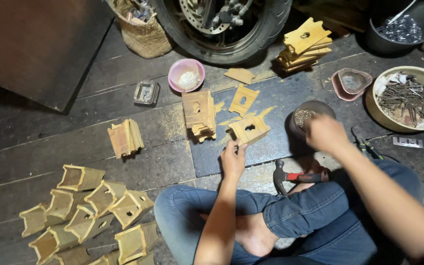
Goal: The person sits on the floor assembling small wooden frames by hand. They pick up pre-cut wooden pieces, align them, insert nails, and hammer them into place using a hammer. Completed frames are stacked nearby.
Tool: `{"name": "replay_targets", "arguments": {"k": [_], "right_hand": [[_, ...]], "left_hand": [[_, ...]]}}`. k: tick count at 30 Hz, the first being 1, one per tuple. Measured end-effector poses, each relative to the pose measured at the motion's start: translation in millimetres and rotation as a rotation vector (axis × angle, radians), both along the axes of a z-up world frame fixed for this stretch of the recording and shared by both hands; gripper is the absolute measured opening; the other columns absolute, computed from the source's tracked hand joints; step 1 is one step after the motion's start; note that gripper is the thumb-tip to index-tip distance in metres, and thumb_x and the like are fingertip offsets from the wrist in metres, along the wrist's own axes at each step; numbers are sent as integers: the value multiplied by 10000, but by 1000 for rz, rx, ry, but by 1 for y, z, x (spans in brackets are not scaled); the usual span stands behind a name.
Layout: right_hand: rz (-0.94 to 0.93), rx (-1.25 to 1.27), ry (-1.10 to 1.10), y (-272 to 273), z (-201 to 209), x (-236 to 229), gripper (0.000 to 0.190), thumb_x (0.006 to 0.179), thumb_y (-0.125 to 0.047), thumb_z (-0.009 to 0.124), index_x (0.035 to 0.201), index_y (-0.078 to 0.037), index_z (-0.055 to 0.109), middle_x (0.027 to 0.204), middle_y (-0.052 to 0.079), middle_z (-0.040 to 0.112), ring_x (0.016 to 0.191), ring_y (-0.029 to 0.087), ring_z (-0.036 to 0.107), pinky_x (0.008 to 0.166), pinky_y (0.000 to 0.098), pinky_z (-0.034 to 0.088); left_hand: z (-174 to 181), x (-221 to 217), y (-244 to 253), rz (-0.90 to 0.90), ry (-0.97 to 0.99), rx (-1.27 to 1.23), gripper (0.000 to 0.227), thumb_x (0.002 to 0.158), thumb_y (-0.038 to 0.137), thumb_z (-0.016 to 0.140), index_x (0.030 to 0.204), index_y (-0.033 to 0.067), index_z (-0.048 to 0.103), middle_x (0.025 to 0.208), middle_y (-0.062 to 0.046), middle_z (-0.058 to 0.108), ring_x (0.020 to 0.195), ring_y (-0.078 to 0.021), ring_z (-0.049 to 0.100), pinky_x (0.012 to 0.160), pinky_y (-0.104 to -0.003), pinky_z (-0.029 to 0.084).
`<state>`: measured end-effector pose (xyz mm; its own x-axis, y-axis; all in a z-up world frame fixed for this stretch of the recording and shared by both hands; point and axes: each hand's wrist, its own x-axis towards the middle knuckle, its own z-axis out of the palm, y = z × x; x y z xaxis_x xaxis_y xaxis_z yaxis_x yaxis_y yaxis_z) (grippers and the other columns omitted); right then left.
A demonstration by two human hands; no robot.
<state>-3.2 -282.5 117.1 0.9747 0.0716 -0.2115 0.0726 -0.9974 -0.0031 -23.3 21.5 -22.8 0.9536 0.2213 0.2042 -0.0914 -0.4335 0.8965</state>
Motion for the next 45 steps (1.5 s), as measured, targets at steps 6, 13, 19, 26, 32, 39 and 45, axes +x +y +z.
{"name": "replay_targets", "arguments": {"k": [6, 13, 19, 26, 32, 39, 45], "right_hand": [[-118, 29, 143, -60, -124, 89, 330, 850, -193, 682, 1116, -59, 825, 967, 232, 803, 979, 419, 798, 783, 514, 655], [-134, 1, 136, -37, -84, 75, 302, 849, -213, 683, 1049, -60, 850, 1028, 220, 826, 1043, 430, 788, 871, 541, 625], [-274, 173, 88, -7, -3, 49, 263, 927, -242, 654, 1092, -196, 854, 1113, 208, 820, 1139, 455, 749, 956, 560, 612], [-266, 236, 88, -14, -13, 52, 302, 947, -276, 674, 1192, -197, 831, 1148, 239, 813, 1170, 462, 733, 1009, 535, 597], [-269, 252, 67, -27, -36, 52, 292, 902, -270, 712, 1165, -240, 836, 1114, 204, 821, 1161, 433, 738, 1011, 526, 598], [-227, 365, -2, -30, -46, 53, 276, 965, -295, 691, 1134, -134, 837, 1073, 222, 817, 1120, 450, 742, 975, 544, 595], [-235, 363, -31, -48, -78, 63, 233, 900, -277, 749, 1108, -221, 838, 1067, 160, 826, 1112, 416, 751, 970, 520, 602]], "left_hand": [[5, -1, 0, -13, -54, 63, 235, 906, 249, 845, 1086, 130, 750, 979, -158, 817, 931, -359, 794, 801, -452, 634], [16, -7, -9, -47, 100, -77, 292, 892, 178, 852, 1087, 42, 684, 1062, -253, 782, 992, -408, 773, 837, -431, 664], [14, -5, -11, -35, 86, -111, 281, 843, 140, 872, 1023, 29, 687, 1099, -244, 773, 995, -426, 762, 815, -427, 674], [-2, 2, -7, -50, -208, 107, 225, 818, 127, 878, 857, 87, 660, 913, -129, 795, 864, -353, 786, 711, -432, 633], [3, 3, -9, -99, -395, 236, 201, 841, 98, 800, 857, 72, 602, 897, -134, 717, 882, -368, 752, 770, -432, 614], [0, 5, -11, -149, -471, 276, 161, 910, 52, 699, 821, 46, 565, 876, -144, 641, 907, -399, 716, 794, -455, 591], [-3, 6, -1, -184, -367, 101, 258, 842, 153, 855, 871, 53, 620, 903, -142, 711, 902, -390, 749, 783, -438, 600]]}}
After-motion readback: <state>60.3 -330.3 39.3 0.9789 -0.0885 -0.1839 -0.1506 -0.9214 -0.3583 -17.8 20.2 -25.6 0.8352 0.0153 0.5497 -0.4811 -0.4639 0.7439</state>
